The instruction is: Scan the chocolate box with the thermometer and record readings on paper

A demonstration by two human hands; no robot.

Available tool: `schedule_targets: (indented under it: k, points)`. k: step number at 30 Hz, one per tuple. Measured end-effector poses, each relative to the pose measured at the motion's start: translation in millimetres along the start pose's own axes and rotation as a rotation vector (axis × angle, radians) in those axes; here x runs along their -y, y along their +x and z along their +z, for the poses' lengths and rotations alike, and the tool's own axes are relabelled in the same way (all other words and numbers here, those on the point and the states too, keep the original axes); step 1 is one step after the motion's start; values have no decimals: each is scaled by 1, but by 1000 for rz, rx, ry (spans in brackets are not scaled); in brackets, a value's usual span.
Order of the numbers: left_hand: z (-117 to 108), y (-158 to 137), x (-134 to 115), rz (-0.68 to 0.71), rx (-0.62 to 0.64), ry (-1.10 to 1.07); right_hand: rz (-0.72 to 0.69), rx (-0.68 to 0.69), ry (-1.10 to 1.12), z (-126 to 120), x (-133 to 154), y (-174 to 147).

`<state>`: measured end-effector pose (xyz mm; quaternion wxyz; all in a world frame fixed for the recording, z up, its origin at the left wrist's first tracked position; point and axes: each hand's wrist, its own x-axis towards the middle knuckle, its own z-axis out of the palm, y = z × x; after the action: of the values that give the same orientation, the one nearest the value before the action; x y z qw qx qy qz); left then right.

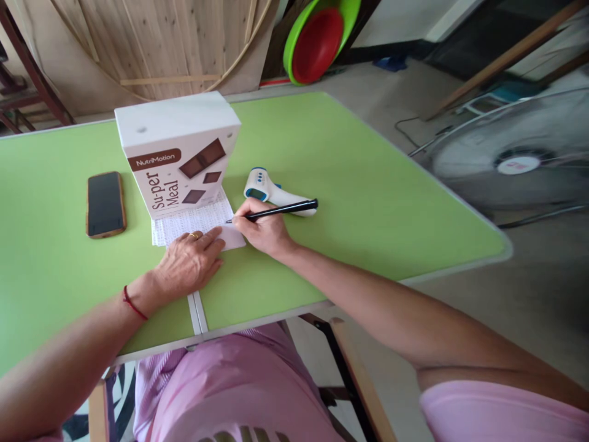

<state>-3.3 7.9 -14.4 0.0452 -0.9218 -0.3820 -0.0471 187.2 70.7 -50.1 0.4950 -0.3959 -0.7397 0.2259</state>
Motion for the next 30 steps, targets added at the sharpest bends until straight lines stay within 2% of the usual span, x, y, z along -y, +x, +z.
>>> schedule_targets:
  k: [21,25,30]
  points:
    - [1,0,1,9,-10,-13,58,51,-29,-1,0,1]
    - [1,-1,1,5,-4,-11,53,3,-15,-1,0,0]
    - [2,-1,2,8,-21,-8,-2,-133,-1,-4,0,0]
